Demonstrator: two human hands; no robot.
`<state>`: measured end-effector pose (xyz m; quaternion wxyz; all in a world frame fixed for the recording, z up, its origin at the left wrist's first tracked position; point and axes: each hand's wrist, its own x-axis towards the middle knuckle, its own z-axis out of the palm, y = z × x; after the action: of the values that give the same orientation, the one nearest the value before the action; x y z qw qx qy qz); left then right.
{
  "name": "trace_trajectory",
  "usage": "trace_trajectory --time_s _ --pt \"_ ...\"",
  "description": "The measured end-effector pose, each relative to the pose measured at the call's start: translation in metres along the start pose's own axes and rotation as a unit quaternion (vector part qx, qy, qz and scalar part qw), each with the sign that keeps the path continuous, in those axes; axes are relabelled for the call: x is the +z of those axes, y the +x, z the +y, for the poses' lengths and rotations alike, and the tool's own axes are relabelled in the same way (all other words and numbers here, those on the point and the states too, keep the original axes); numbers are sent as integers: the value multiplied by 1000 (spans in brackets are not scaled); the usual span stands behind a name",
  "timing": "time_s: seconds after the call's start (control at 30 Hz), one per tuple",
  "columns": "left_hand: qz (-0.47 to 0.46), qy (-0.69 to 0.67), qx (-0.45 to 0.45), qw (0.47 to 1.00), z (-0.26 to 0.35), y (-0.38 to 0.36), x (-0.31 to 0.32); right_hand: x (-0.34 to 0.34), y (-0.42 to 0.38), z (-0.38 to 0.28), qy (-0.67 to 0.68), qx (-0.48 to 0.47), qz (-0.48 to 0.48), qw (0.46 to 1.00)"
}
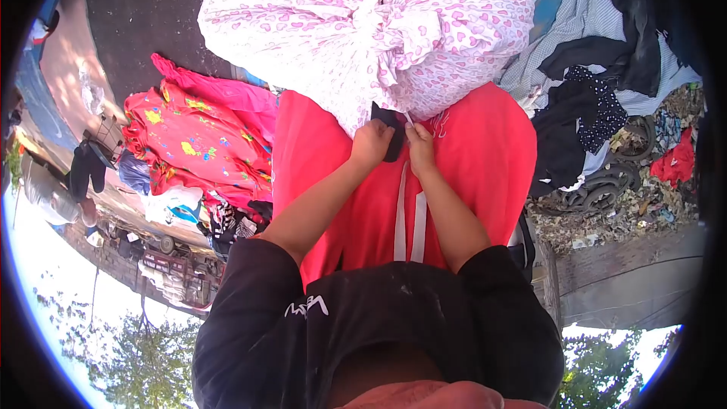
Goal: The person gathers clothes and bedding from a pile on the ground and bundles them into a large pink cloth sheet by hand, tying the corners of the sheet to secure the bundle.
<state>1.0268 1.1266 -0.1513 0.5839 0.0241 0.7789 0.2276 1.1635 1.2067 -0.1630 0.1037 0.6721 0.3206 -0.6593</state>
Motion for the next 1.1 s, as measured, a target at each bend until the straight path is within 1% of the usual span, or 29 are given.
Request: trace_trajectory --time_s 0.03,0.1,0.2,0.23,0.27,0.3,0.33,0.37,0.43,0.47,0.53,0.57,0.6,0.67,0.7,0.73,0.8,0.87,0.9,0.97,1.0,1.03,1.07,1.1 --pt "2 -22 -5 1000 -3 2 4 2 -1 -5 35 4 0 999" --pt "4 -64 -12 998 5 1 5 13 -14 -40 107 13 1 994" --pt "-18 4 -44 999 28 26 8 2 -49 -79 75 2 -62 995" --pt "-16 134 62 989 2 52 28 1 -62 -92 62 2 -87 994" --pt "-21 161 88 983 10 69 34 0 -77 -106 48 5 -112 993" --pt "-31 179 110 977 23 87 36 1 -97 -130 31 -13 -144 989" --pt "-47 179 103 977 35 102 37 5 -110 -155 16 -36 -172 984" --pt "-66 172 85 979 43 112 39 10 -116 -173 -22 -61 -180 982" --pt "-91 175 62 978 40 129 42 25 -113 -192 -104 -110 -196 969" --pt "-102 173 55 978 32 136 46 42 -92 -175 -106 -165 -172 965" --pt "-124 156 43 979 11 142 51 75 -30 -100 -111 -272 -128 947" --pt "-135 139 39 980 1 146 54 66 24 -57 -274 -217 -174 921" --pt "-151 120 35 981 -5 148 57 62 70 -32 -364 -254 -175 879" --pt "-183 64 15 981 -21 149 56 70 71 -48 -382 -349 -197 833" --pt "-200 21 -1 980 -28 147 51 77 72 -22 -531 -295 -265 749" --pt "-219 -31 -20 975 -32 143 43 74 84 69 -427 -338 -244 803" --pt "-258 -148 -63 953 -36 135 26 76 38 33 -367 -267 -235 860" --pt "-307 -287 -108 901 -33 121 0 75 5 48 -378 -265 -242 854" --pt "-336 -351 -124 865 -27 114 -19 77 3 39 -386 -274 -241 847" --pt "-392 -444 -122 796 -14 93 -65 66 -11 6 -429 -213 -277 833" --pt "-424 -471 -121 764 0 77 -98 57 -25 -15 -450 -180 -293 824" --pt "-395 -425 -122 805 18 55 -137 56 -34 -57 -495 -92 -340 794" --pt "-328 -355 -109 869 22 39 -171 54 -37 -95 -524 -89 -384 755" --pt "-257 -282 -97 919 16 26 -203 56 -42 -134 -553 -82 -426 712"
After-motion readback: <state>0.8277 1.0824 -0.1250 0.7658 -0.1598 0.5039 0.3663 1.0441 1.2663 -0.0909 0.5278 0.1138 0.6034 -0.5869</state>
